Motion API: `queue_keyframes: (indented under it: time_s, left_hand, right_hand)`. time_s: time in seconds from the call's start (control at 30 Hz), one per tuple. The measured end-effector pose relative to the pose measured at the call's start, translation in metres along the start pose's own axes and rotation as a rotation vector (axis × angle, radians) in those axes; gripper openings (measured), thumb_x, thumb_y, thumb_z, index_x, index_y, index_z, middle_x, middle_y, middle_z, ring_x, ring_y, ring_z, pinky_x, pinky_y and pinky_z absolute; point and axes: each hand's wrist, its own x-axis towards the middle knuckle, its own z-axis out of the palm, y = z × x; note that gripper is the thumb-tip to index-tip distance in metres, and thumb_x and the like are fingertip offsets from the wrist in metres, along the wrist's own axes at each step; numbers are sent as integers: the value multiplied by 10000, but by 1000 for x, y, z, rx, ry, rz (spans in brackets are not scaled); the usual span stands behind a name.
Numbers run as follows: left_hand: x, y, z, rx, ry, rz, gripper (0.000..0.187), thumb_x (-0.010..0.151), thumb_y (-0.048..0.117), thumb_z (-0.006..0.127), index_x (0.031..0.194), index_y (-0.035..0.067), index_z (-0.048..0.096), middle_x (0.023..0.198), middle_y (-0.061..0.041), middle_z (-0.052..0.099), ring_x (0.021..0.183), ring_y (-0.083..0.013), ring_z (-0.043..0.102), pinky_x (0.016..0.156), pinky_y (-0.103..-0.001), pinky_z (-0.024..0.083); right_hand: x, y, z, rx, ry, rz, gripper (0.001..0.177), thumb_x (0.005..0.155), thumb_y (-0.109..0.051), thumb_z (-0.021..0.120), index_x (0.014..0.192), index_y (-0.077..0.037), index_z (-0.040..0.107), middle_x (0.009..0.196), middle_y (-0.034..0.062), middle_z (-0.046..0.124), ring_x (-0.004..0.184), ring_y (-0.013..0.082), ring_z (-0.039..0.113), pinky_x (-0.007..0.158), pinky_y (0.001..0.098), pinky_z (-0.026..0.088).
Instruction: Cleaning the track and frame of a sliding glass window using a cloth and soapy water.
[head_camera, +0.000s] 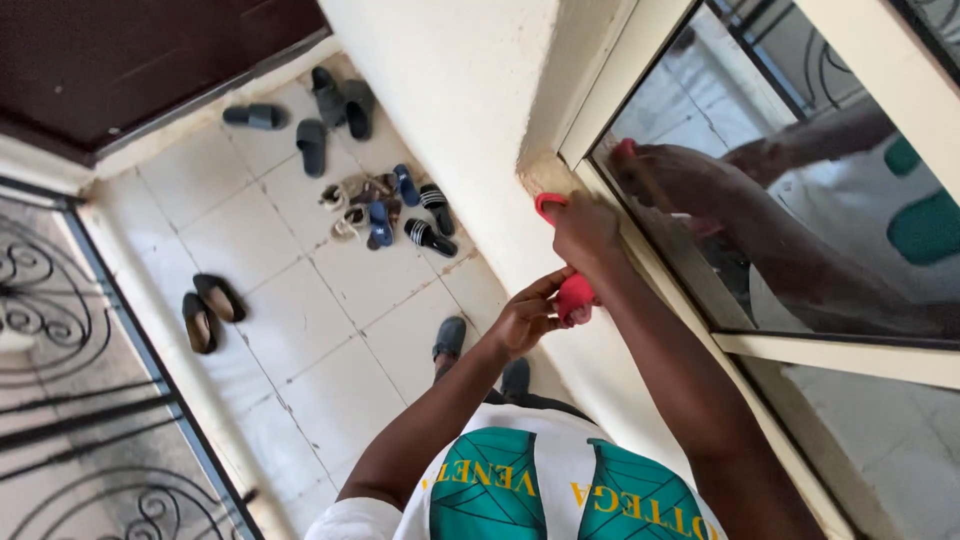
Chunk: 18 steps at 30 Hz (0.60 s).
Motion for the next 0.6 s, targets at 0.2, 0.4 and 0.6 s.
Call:
queue_keyframes:
  time_s: [0.2, 0.4, 0.6]
  left_hand:
    - [9, -5, 18, -6, 140, 190, 802, 844, 69, 474, 1630, 79, 314, 1512, -140, 506, 1255, -276, 592, 1028, -464, 510]
    - [-3, -34, 8, 23, 213, 161, 660, 903, 94, 485, 1552, 9, 407, 1408, -184, 578, 1175, -281, 657, 989, -436, 541]
    - [1, -9, 25, 27, 276, 155, 652, 859, 95, 502, 1500, 65, 383, 1327, -161, 582, 1076, -262, 665, 946, -450, 569]
  right_hand:
    - [6, -42, -82, 458, 10, 298, 278, 1058, -256, 569, 1245, -75, 670, 1288, 220, 645, 1038, 405, 695, 857, 510, 561]
    - [-31, -8, -19, 256, 260, -89, 314, 859, -40, 668, 1136, -165, 748, 1265, 143, 657, 973, 323, 713, 814, 445, 583]
    - [0, -35, -30, 395, 324, 18, 231, 984, -143, 673, 1212, -144, 715, 1183, 121, 687, 983, 338, 699, 827, 449, 568]
